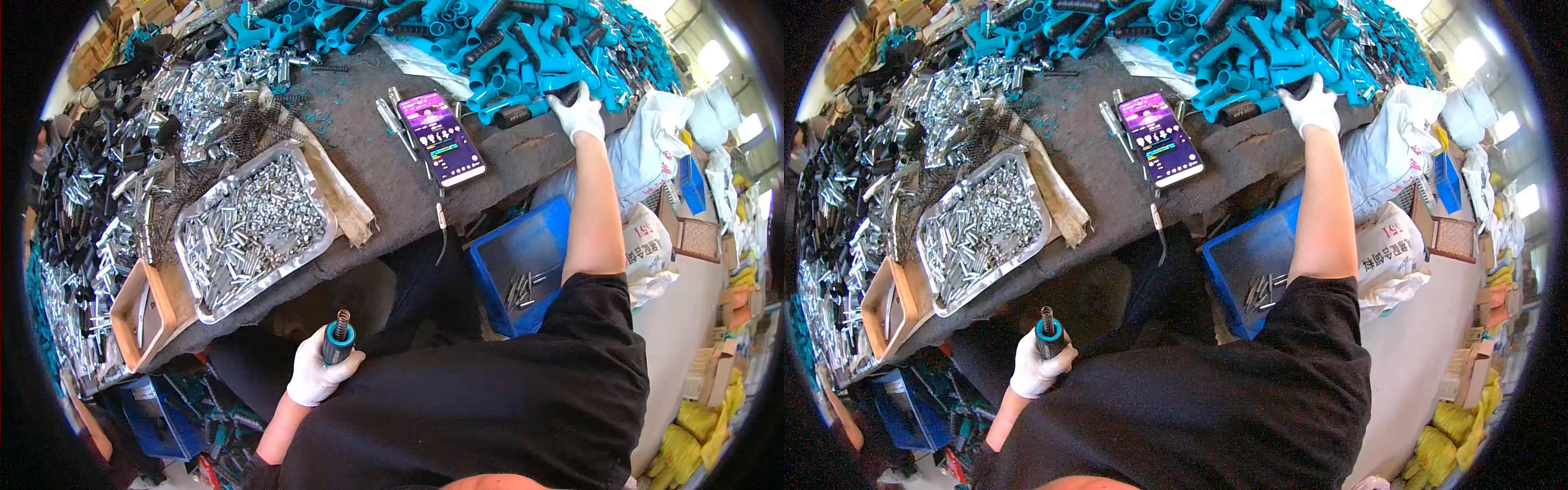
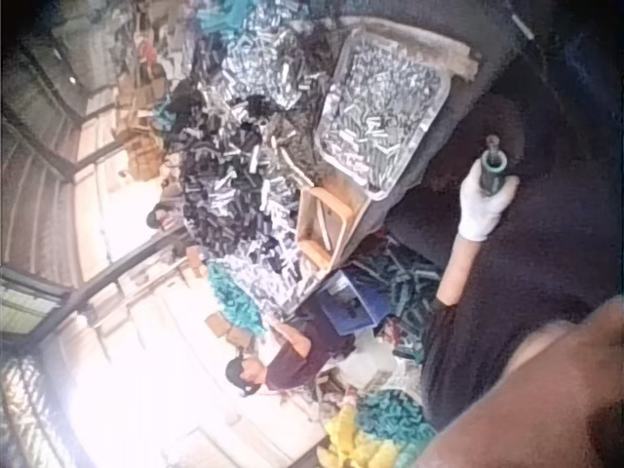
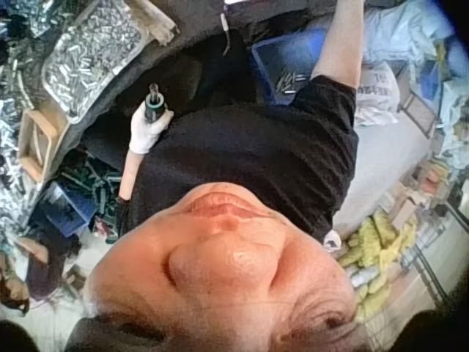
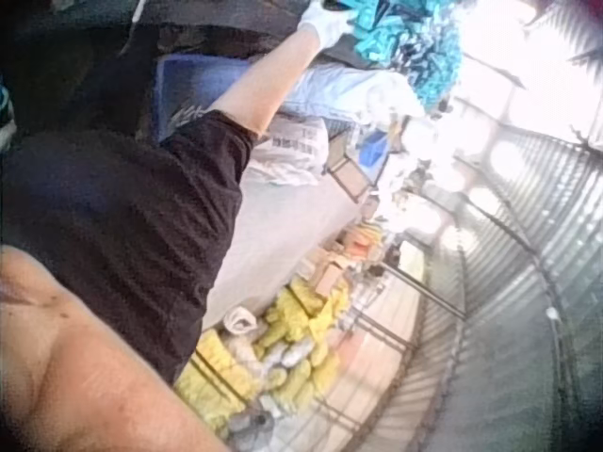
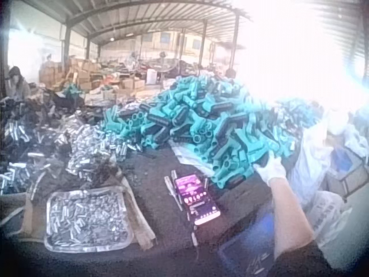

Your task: The person assembles tools by hand, inserting springs, pins, and metal barrels into plastic sleeves and fitting them into handle grips.

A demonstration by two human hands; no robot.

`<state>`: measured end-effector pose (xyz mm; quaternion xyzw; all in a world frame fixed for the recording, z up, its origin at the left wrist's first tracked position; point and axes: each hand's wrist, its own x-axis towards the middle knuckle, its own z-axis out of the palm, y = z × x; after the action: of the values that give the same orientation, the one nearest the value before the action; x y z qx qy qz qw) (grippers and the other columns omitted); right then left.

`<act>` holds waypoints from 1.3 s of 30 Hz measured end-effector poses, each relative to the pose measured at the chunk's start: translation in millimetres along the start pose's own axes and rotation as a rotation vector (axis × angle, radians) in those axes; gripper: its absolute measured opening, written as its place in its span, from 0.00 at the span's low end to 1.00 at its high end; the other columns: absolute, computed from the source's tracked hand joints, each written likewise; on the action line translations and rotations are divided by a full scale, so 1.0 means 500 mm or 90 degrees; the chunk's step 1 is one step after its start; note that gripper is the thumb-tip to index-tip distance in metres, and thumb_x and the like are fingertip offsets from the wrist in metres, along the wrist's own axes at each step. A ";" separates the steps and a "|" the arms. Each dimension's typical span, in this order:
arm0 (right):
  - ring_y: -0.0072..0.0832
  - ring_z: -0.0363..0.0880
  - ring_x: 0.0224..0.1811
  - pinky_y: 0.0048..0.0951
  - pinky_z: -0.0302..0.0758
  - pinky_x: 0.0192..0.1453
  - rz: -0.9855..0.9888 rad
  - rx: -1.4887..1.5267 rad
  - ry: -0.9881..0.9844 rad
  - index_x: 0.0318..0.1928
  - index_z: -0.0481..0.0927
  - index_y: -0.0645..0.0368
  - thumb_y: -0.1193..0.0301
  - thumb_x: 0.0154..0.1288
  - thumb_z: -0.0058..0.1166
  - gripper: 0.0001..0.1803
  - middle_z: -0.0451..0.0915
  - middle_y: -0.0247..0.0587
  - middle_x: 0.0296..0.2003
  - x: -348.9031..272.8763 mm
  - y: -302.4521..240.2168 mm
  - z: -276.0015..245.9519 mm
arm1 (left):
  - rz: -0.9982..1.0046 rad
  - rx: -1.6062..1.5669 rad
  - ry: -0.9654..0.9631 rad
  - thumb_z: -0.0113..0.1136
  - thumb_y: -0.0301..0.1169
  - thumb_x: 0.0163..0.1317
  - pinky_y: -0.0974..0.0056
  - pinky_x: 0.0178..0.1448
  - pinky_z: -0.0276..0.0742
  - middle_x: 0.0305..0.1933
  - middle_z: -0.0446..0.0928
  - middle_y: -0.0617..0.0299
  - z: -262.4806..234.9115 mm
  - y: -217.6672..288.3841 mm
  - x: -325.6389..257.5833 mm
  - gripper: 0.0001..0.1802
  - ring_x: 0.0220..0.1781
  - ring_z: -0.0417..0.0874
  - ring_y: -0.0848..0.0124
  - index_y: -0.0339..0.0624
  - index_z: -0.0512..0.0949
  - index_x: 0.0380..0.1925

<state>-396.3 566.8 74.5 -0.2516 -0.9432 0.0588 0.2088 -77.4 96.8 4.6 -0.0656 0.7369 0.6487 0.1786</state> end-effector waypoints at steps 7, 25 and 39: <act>0.43 0.77 0.56 0.37 0.72 0.59 0.109 0.299 0.100 0.61 0.70 0.55 0.58 0.56 0.53 0.32 0.77 0.54 0.53 0.007 0.075 -0.009 | 0.058 0.101 -0.018 0.70 0.36 0.48 0.67 0.38 0.71 0.26 0.74 0.62 0.025 0.028 0.009 0.17 0.28 0.72 0.74 0.40 0.75 0.32; 0.27 0.80 0.35 0.23 0.76 0.32 -0.438 0.804 -0.694 0.59 0.69 0.70 0.72 0.57 0.60 0.30 0.79 0.49 0.47 -0.511 -0.114 -0.287 | 0.203 0.162 0.009 0.68 0.42 0.50 0.61 0.34 0.70 0.23 0.72 0.53 0.036 0.033 -0.065 0.20 0.25 0.74 0.63 0.39 0.73 0.29; 0.37 0.78 0.50 0.36 0.74 0.55 -0.524 1.024 -1.032 0.56 0.72 0.63 0.71 0.37 0.75 0.40 0.75 0.54 0.52 -0.655 -0.199 -0.377 | 0.009 -0.063 -0.159 0.67 0.40 0.52 0.65 0.36 0.69 0.23 0.71 0.65 0.005 0.023 -0.149 0.18 0.28 0.71 0.73 0.40 0.72 0.31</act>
<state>-103.8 318.0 147.2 0.3782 -0.5040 0.6971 -0.3421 -11.8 91.0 41.2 0.0120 0.6767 0.6885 0.2606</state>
